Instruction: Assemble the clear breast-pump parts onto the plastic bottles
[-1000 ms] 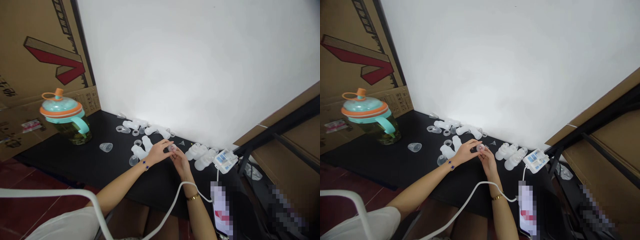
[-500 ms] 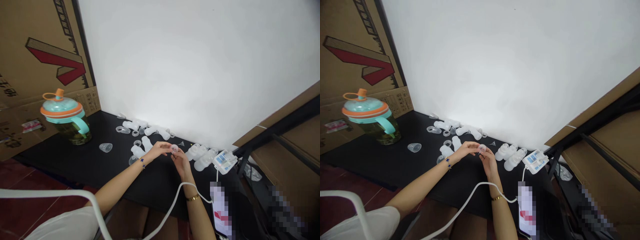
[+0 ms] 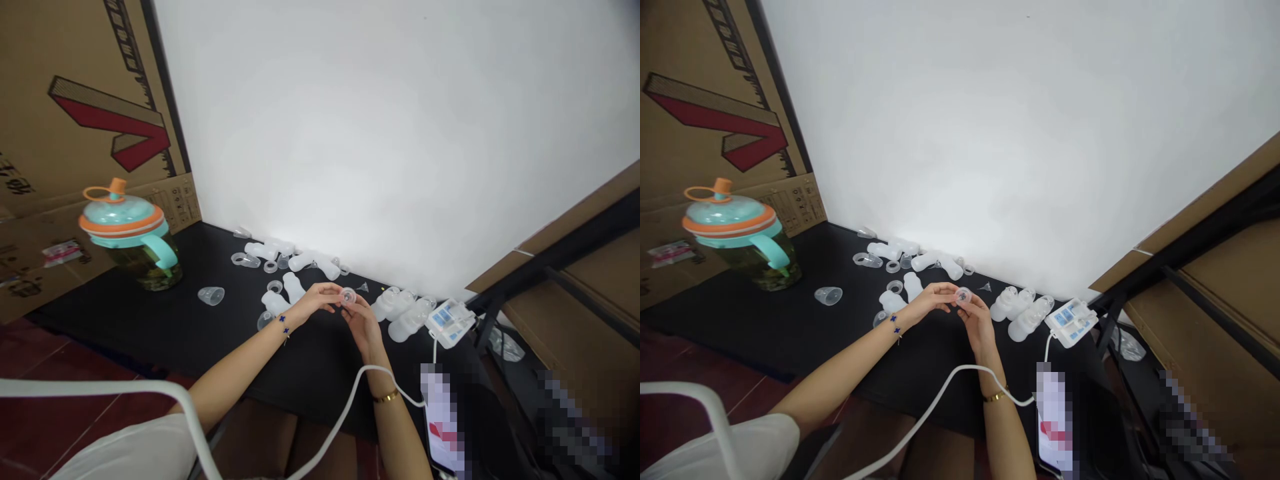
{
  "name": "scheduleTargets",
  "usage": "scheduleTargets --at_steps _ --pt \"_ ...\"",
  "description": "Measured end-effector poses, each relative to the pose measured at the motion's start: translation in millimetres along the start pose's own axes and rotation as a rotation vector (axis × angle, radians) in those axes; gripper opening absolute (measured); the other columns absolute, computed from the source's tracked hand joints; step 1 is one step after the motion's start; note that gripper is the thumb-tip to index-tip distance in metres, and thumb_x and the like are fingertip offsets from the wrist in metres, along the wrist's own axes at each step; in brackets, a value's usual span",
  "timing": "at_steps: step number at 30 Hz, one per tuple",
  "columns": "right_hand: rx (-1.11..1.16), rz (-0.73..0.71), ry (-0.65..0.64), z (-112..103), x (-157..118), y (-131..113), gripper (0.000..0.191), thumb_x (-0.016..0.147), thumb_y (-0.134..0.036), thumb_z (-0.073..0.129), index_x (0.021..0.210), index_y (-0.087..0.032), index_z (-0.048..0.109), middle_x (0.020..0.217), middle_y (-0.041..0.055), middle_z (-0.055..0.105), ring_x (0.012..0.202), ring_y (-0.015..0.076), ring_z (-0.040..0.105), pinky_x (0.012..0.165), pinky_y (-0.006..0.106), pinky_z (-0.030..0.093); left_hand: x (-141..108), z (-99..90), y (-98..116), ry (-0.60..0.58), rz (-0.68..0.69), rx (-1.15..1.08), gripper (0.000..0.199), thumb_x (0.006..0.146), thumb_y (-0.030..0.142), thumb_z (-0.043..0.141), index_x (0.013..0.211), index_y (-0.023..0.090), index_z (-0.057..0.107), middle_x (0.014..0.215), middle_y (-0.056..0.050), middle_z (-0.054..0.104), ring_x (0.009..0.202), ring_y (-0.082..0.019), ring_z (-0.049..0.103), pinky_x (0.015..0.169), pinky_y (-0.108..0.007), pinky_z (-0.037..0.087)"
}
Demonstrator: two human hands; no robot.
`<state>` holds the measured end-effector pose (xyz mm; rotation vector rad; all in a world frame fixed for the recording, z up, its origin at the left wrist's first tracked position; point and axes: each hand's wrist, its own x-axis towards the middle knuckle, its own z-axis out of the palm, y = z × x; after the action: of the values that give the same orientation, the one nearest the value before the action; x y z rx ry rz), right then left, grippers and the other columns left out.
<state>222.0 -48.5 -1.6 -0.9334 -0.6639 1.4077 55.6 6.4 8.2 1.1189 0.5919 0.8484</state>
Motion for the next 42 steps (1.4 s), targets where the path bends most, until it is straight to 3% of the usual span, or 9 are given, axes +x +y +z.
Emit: scheduleTargets --at_steps 42 --pt "-0.031 -0.024 -0.04 -4 2 2 0.028 0.062 -0.02 0.088 0.088 -0.025 0.078 0.088 -0.0011 0.077 0.078 0.0169 0.066 0.072 0.031 0.05 7 -8.1 -10 -0.022 -0.051 -0.084 0.04 0.064 0.036 0.092 0.094 0.012 0.077 0.075 -0.003 0.068 0.065 -0.009 0.06 0.06 -0.02 0.045"
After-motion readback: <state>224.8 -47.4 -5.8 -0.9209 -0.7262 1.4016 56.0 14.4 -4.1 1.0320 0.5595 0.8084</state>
